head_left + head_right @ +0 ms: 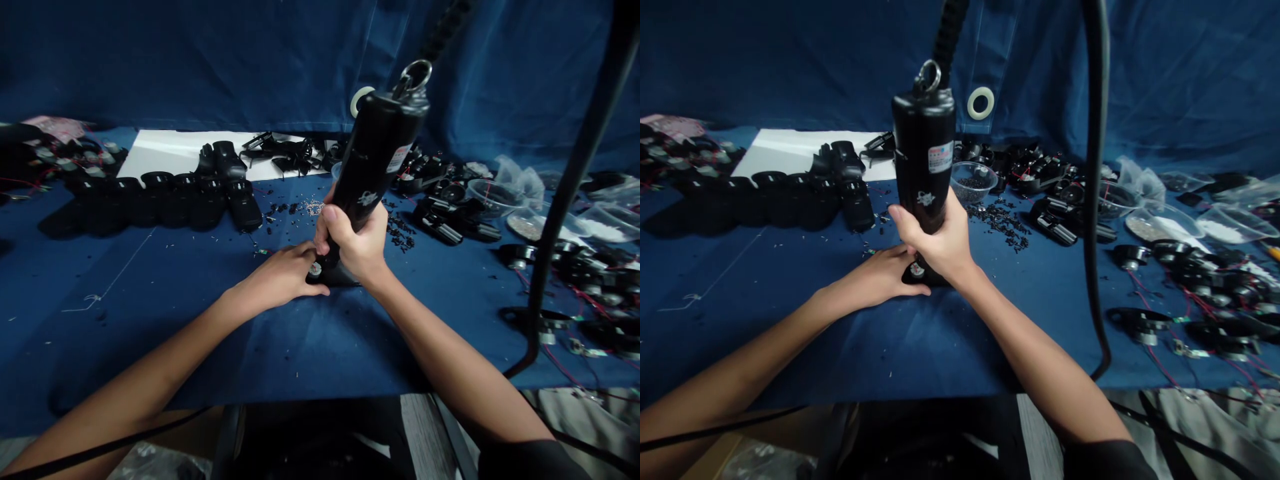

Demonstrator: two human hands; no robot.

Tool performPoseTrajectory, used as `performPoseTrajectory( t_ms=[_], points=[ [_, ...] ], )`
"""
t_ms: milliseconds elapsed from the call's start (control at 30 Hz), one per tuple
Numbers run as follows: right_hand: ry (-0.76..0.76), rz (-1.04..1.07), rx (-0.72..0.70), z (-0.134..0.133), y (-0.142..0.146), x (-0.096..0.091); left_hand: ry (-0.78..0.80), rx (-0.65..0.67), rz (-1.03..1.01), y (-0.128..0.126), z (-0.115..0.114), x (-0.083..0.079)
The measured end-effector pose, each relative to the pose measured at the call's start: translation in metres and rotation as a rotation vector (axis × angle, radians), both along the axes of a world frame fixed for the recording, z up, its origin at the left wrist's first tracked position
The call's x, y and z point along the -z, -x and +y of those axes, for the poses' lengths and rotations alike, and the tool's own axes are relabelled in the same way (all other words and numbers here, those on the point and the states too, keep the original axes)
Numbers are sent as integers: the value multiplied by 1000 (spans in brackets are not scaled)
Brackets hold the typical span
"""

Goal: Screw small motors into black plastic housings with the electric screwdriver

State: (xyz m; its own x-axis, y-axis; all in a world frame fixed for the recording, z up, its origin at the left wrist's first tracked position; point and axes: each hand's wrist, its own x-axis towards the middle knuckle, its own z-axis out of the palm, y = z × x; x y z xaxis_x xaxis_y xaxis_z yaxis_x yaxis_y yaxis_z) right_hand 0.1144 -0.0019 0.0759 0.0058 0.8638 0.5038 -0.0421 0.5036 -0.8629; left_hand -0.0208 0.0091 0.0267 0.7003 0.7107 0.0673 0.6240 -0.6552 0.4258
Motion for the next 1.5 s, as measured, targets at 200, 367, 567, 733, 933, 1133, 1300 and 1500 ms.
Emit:
performPoseTrajectory(
  t_ms=[200, 367, 567, 733, 933, 1133, 1300, 1500],
  points=[
    [-6, 18, -1, 1, -2, 0, -17, 9, -1, -1, 0, 0],
    [10, -17, 3, 2, -3, 2, -19, 2, 5, 0, -1, -1],
    [24, 9, -43, 6, -3, 3, -4, 8, -18, 1, -1, -1],
    [13, 41, -56, 6, -2, 3, 8, 12, -27, 1, 1, 1],
    [107, -152, -180, 5, -18, -12, 36, 47, -64, 2, 2, 0],
    [209, -704, -447, 15, -54, -26, 55, 40, -94, 2, 2, -3],
    [391, -877, -550, 13, -59, -28, 87, 44, -108, 2, 3, -2],
    [253, -962, -473, 8, -53, -26, 93, 31, -135, 4, 1, 0]
  ],
)
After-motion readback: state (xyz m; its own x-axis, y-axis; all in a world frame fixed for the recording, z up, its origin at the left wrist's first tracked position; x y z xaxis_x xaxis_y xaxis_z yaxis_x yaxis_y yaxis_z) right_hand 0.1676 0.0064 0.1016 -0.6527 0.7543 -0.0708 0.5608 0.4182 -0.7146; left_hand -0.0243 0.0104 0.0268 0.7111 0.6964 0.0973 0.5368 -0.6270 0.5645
